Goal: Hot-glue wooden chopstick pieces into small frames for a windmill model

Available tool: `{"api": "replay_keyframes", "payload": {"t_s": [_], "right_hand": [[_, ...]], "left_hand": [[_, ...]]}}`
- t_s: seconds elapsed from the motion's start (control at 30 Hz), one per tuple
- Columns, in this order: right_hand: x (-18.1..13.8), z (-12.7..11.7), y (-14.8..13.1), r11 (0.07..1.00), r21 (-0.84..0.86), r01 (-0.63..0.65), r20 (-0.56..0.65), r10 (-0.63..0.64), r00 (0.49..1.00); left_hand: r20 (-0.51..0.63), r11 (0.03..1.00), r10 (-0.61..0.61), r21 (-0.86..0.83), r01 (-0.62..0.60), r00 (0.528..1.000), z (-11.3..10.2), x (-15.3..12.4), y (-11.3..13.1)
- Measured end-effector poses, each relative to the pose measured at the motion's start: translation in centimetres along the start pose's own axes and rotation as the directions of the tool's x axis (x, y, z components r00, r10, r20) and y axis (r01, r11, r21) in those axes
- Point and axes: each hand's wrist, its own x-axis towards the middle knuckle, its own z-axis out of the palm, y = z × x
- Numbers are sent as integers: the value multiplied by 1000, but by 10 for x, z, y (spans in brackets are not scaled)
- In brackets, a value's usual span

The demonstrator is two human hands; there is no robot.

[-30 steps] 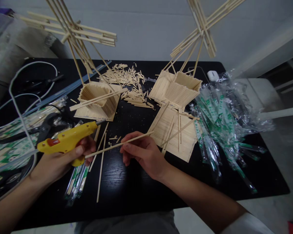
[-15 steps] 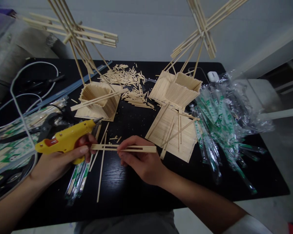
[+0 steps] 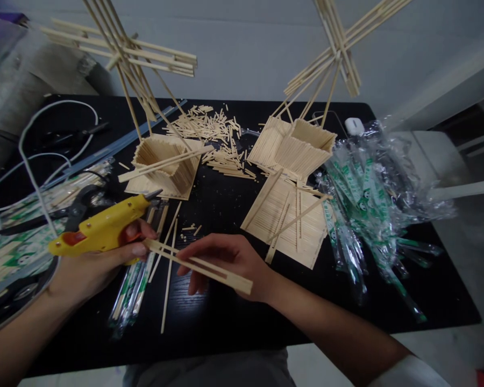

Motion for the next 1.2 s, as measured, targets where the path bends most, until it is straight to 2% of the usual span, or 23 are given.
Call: {"api": "replay_keyframes", "payload": {"t_s": [0.07,0.17,0.3,0.4,0.47,0.6,0.7,0.9,1.07,1.2], "right_hand": [[0,-1,-1,993,71,-98,28,96,995],[0,-1,-4,980,67,-189,-27,191,981],[-1,1,-5,941,-92,-325,-23,324,946],[-1,4,-6,906,-179,-383,-11,387,922],[-2,7,-5,911,-207,-356,-62,351,934],[-2,12,-2,913,-371,-167,-242,79,967],[-3,13,0,891,-445,-89,-280,-44,959],[-4,14,0,872,-487,-50,-289,-107,951],[-4,15,-2,883,-468,-25,-267,-114,957],[-5,15,-1,888,-459,-5,-254,-127,959]], "left_hand": [[29,1000,-20,-17,21,999,1,0,3],[70,1000,-19,-16,20,997,6,1,11],[113,1000,-2,17,0,994,9,1,17],[98,998,35,42,-40,995,8,1,14],[57,996,66,56,-69,996,5,0,11],[-23,991,130,33,-129,991,-2,0,5],[-16,982,166,91,-164,986,-4,-1,4],[117,889,349,274,-368,930,0,0,9],[245,881,318,281,-381,916,3,0,5],[235,880,295,311,-359,926,1,-2,2]]}}
